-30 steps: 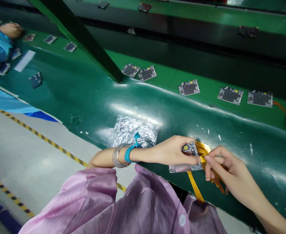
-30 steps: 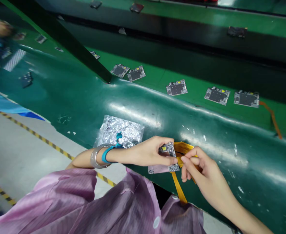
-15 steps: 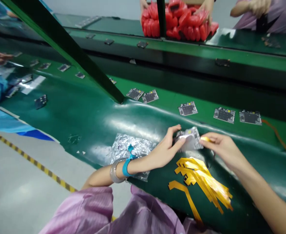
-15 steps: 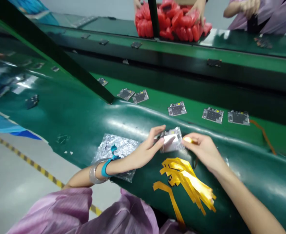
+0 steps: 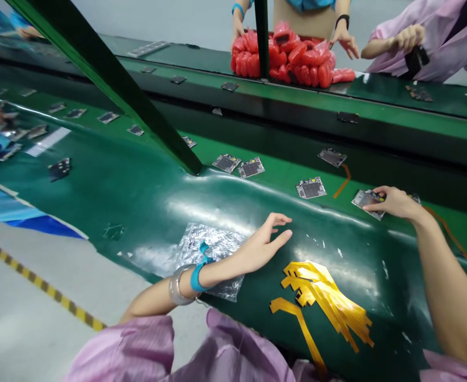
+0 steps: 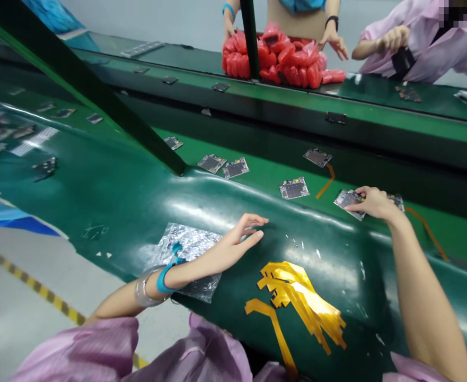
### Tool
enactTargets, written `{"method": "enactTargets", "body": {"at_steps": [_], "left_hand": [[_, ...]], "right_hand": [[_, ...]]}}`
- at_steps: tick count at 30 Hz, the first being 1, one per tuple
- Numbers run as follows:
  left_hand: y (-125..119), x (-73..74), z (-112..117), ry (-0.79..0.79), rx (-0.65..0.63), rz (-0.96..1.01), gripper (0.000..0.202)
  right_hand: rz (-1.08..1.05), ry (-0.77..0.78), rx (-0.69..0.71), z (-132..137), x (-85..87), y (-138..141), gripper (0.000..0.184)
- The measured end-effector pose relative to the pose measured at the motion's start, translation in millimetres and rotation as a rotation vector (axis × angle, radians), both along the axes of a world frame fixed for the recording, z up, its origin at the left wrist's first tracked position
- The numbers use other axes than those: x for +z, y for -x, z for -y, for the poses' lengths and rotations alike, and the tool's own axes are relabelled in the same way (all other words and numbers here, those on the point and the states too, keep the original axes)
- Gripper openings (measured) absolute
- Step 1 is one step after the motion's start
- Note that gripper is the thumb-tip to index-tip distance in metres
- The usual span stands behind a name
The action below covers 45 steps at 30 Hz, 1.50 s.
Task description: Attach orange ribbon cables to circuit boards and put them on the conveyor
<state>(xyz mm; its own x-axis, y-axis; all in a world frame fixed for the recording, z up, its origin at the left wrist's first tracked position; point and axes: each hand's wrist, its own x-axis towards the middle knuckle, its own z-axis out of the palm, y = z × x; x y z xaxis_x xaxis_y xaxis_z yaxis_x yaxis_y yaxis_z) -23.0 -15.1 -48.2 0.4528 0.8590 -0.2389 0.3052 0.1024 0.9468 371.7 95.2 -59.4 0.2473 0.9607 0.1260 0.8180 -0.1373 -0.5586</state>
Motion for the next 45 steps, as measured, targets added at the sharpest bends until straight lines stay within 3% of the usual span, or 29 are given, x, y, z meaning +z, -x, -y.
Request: {"method": "enactTargets", "body": {"at_steps": [4, 6, 8, 10, 11, 12, 14, 17, 20, 22, 26, 34, 38, 42, 45], "left_hand": [[-11.8, 9.5, 0.3, -0.118, -0.102, 0.015, 0.024], [-18.6, 15.3, 1.6, -0.133, -0.121, 0.053, 0.04], [-25.0, 20.6, 3.6, -0.078, -0.168, 0.11, 0.071], [-29.3, 24.2, 6.3, 0.054, -0.32, 0.174, 0.089], [-30.2, 24.7, 8.0, 0.133, -0.414, 0.191, 0.089], [-30.0, 24.3, 10.0, 0.197, -0.489, 0.193, 0.085], [-27.2, 20.9, 15.0, 0.241, -0.516, 0.158, 0.073], [-19.6, 12.5, 25.3, 0.181, -0.322, 0.152, 0.049], [-13.2, 6.7, 36.3, 0.172, -0.2, 0.182, 0.028], [-10.6, 6.1, 41.4, 0.144, -0.19, 0.125, 0.024], [-7.3, 11.4, 44.5, 0.055, -0.208, 0.003, 0.019], [-2.5, 27.6, 41.9, -0.01, -0.233, -0.045, 0.014], [0.5, 25.9, 41.3, 0.036, -0.215, -0.017, 0.015], [9.2, 16.1, 29.7, 0.193, -0.008, 0.191, 0.025], [18.7, 10.7, 13.5, 0.349, 0.233, 0.305, 0.034]], "right_hand": [[-0.056, 0.171, 0.208, 31.6, 25.1, 13.0, 0.018], [-0.094, 0.155, 0.31, 59.8, 40.5, 38.5, 0.021], [-0.134, 0.148, 0.592, 93.7, 54.0, 72.4, 0.016], [-0.178, 0.25, 0.886, 127.3, 62.5, 106.4, 0.016], [-0.19, 0.238, 0.923, 142.3, 63.7, 120.8, 0.017], [-0.204, 0.226, 0.926, 155.4, 62.5, 132.4, 0.02], [-0.225, 0.095, 0.771, 175.8, 52.6, 146.9, 0.027], [-0.307, -0.103, 0.406, 194.7, 25.3, 151.9, 0.021], [-0.491, -0.049, 0.259, 204.4, 1.7, 151.7, 0.006], [-0.597, 0.011, 0.24, 207.4, -4.0, 153.6, 0.005], [-0.691, 0.043, 0.197, 207.4, 2.0, 160.1, 0.005], [-0.641, -0.008, 0.206, 199.8, 5.5, 170.8, 0.004], [-0.497, -0.034, 0.331, 192.7, 8.3, 177.7, 0.004], [-0.323, -0.237, 0.337, 193.2, 8.0, 182.4, 0.007], [-0.287, -0.157, 0.442, 198.6, -3.9, 184.4, 0.01]]}}
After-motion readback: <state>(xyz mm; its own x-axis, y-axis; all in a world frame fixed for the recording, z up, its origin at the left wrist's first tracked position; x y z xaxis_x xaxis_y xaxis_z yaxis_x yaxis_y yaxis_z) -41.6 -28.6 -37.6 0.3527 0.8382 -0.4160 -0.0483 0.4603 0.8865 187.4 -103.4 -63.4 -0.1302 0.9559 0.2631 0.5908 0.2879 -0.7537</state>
